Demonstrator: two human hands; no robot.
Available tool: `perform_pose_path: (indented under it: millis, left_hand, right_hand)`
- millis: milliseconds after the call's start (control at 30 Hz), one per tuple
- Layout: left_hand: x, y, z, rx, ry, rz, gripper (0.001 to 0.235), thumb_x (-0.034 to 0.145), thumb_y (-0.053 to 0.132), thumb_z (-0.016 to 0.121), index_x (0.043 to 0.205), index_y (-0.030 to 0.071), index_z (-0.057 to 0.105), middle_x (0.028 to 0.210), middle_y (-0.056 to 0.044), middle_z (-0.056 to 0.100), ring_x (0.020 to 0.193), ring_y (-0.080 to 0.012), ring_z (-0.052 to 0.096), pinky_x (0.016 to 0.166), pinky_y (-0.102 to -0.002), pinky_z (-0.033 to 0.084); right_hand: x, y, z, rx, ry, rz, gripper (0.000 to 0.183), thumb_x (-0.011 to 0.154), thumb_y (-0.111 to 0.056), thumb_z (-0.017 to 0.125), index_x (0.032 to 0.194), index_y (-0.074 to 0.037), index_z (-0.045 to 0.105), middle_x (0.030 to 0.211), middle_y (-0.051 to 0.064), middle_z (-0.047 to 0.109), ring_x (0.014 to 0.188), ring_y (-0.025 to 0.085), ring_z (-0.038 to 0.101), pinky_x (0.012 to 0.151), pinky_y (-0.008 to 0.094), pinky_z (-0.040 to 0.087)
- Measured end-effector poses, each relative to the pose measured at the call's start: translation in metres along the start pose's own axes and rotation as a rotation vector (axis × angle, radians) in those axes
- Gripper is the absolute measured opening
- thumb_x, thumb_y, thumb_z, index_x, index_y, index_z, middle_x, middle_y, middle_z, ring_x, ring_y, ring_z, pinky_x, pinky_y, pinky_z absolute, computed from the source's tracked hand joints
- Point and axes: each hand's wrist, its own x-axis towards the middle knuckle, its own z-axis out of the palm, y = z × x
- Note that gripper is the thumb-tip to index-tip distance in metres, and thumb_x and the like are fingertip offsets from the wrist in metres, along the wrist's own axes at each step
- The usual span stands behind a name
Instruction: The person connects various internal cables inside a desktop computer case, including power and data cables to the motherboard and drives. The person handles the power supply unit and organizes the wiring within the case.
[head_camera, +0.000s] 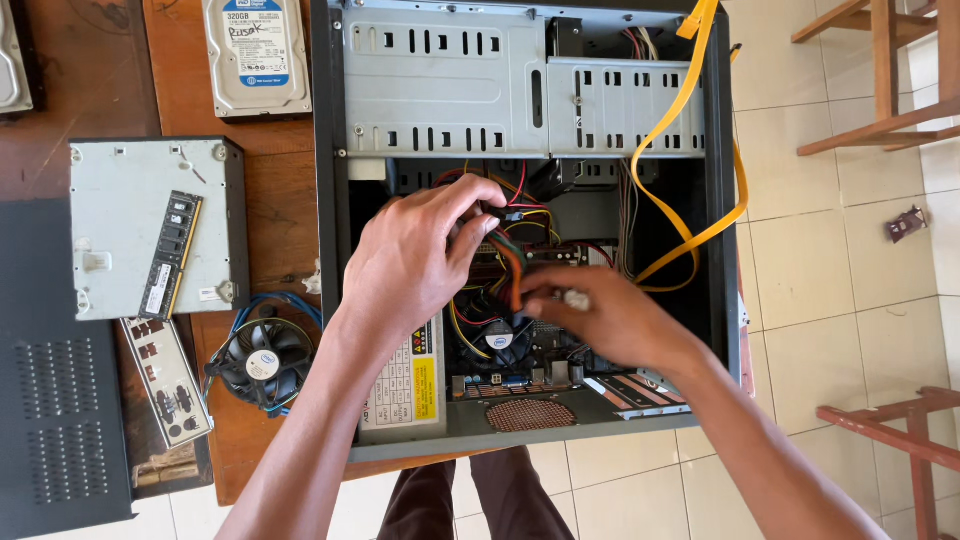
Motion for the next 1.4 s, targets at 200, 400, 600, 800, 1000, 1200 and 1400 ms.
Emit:
perform_pose_path:
  millis: [200, 400, 600, 800, 1000, 1200, 1400]
  left_hand:
    - [-0.002, 0.001, -0.001, 0.047, -0.020, -0.005, 0.017, 0.102, 0.016, 0.062, 0.118, 0.022, 0.064, 0.096, -0.007, 0.075, 0.088, -0.0355, 0.074, 0.079, -0.053, 0.057]
    - [-0.003, 0.016, -0.016, 0.006, -0.152, -0.042, 0.018, 0.104, 0.013, 0.055, 0.119, 0.022, 0.061, 0.098, -0.013, 0.077, 0.089, -0.0406, 0.076, 0.082, -0.057, 0.058]
    - [-0.003, 0.015, -0.019, 0.014, -0.319, -0.134, 0.025, 0.107, 0.017, 0.042, 0.129, 0.025, 0.051, 0.096, -0.011, 0.079, 0.085, -0.0477, 0.075, 0.080, -0.063, 0.057]
    - [0.000, 0.012, -0.018, 0.013, -0.358, -0.126, 0.026, 0.108, 0.018, 0.038, 0.131, 0.025, 0.046, 0.093, -0.010, 0.079, 0.083, -0.0500, 0.074, 0.079, -0.066, 0.057]
    - [-0.001, 0.007, -0.015, 0.072, -0.295, -0.083, 0.025, 0.108, 0.021, 0.039, 0.131, 0.024, 0.047, 0.093, -0.011, 0.078, 0.081, -0.0503, 0.073, 0.079, -0.066, 0.056]
    - [0.004, 0.010, -0.007, 0.193, -0.274, -0.130, 0.017, 0.104, 0.018, 0.042, 0.120, 0.024, 0.042, 0.088, -0.013, 0.077, 0.071, -0.0573, 0.062, 0.059, -0.064, 0.043]
    - [0.004, 0.009, -0.005, 0.183, -0.255, -0.151, 0.018, 0.103, 0.020, 0.044, 0.121, 0.024, 0.046, 0.089, -0.013, 0.077, 0.072, -0.0556, 0.064, 0.059, -0.064, 0.044]
  right_hand:
    - [0.005, 0.020, 0.030, -0.113, 0.130, -0.147, 0.022, 0.093, -0.016, 0.072, 0.114, -0.010, 0.076, 0.091, 0.017, 0.079, 0.105, 0.043, 0.074, 0.096, 0.057, 0.054]
    - [0.000, 0.000, 0.049, -0.116, 0.091, 0.026, 0.016, 0.096, -0.026, 0.075, 0.099, -0.013, 0.083, 0.075, 0.008, 0.079, 0.081, 0.027, 0.076, 0.098, 0.045, 0.056]
    - [0.011, 0.012, 0.069, -0.260, -0.050, -0.047, 0.023, 0.086, -0.030, 0.076, 0.107, -0.025, 0.082, 0.079, 0.005, 0.074, 0.087, 0.036, 0.074, 0.081, 0.053, 0.059]
    - [0.011, 0.018, 0.072, -0.154, -0.106, -0.128, 0.011, 0.089, -0.021, 0.075, 0.097, -0.017, 0.082, 0.092, 0.007, 0.077, 0.097, 0.037, 0.075, 0.084, 0.049, 0.059]
    - [-0.007, 0.010, 0.041, 0.875, -0.151, 0.210, 0.019, 0.095, -0.005, 0.065, 0.103, 0.012, 0.068, 0.071, 0.017, 0.061, 0.038, 0.003, 0.039, 0.032, 0.019, 0.030]
    - [-0.024, 0.002, 0.032, 1.200, -0.062, 0.366, 0.013, 0.096, 0.004, 0.064, 0.107, 0.010, 0.068, 0.075, 0.017, 0.060, 0.042, 0.006, 0.031, 0.031, 0.021, 0.027]
    - [-0.030, -0.043, 0.032, 1.077, 0.076, 0.550, 0.010, 0.093, -0.001, 0.067, 0.098, 0.008, 0.066, 0.074, 0.025, 0.056, 0.041, 0.005, 0.015, 0.039, 0.021, 0.016]
